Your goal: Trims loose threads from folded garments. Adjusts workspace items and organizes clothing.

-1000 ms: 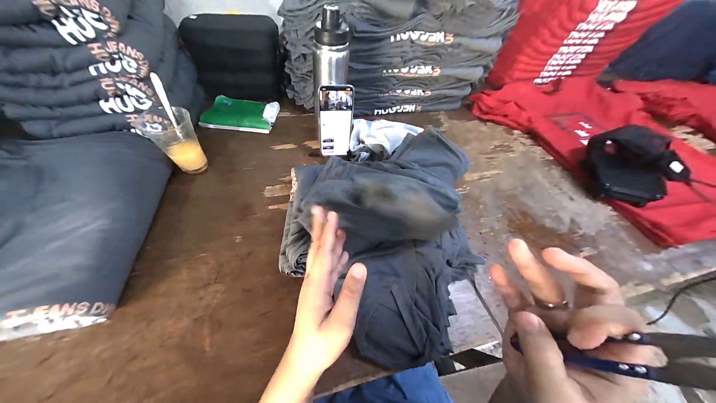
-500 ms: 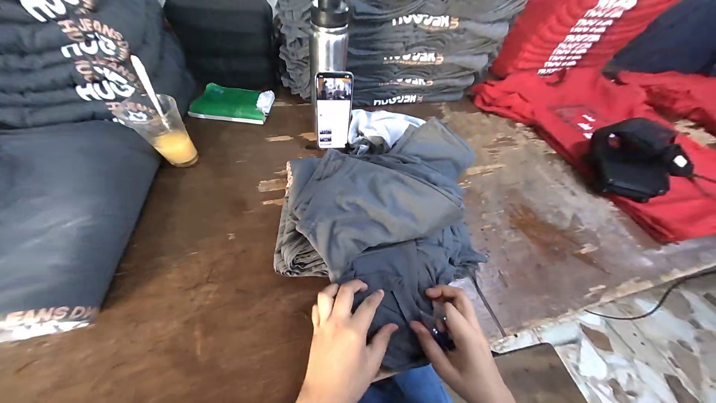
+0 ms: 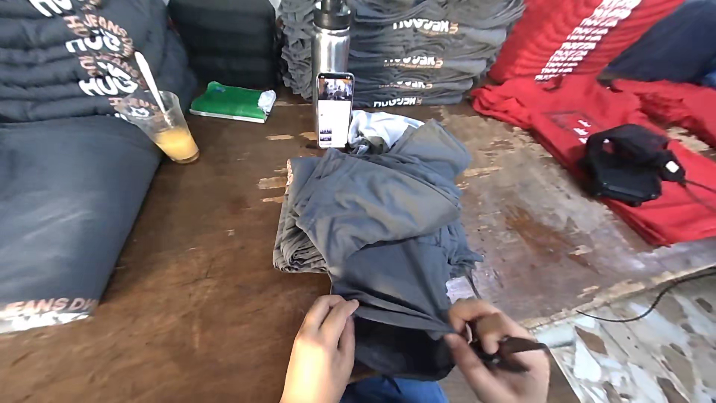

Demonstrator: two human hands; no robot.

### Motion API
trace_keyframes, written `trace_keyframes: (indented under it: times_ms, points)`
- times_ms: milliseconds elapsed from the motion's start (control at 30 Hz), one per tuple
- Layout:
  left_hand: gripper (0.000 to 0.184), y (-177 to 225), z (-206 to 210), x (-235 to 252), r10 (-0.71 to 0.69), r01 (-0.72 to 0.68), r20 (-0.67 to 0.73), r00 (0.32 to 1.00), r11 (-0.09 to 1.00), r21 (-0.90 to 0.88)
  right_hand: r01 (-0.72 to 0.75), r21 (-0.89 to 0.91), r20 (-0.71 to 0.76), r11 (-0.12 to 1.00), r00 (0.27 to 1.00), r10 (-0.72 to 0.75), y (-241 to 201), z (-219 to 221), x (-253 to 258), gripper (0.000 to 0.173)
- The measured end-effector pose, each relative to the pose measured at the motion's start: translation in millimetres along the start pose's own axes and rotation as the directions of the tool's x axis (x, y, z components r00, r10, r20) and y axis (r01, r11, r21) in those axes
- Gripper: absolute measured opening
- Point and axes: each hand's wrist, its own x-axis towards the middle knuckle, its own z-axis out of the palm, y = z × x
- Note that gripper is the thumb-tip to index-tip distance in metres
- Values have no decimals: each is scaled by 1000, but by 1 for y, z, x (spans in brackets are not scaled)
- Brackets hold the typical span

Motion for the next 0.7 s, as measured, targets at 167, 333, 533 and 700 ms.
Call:
trace_keyframes:
  times_ms: [167, 333, 533, 700]
  points:
    - [16, 0, -5, -3, -45, 67, 89, 995, 966, -251, -6, -132, -187, 991, 982, -19, 19, 14, 25, 15]
    - [35, -1, -10, 1, -294, 334, 204, 934, 513, -791, 6, -463, -3, 886, 1000, -8, 46, 58, 16, 11]
    - [39, -4, -16, -7, -270, 266, 212, 939, 183, -946, -31, -29, 112, 999, 993, 34, 22, 47, 0, 29]
    - [51, 2, -7, -10, -269, 215, 120, 956, 355, -910, -32, 20, 115, 999, 993, 30, 14, 57, -7, 26]
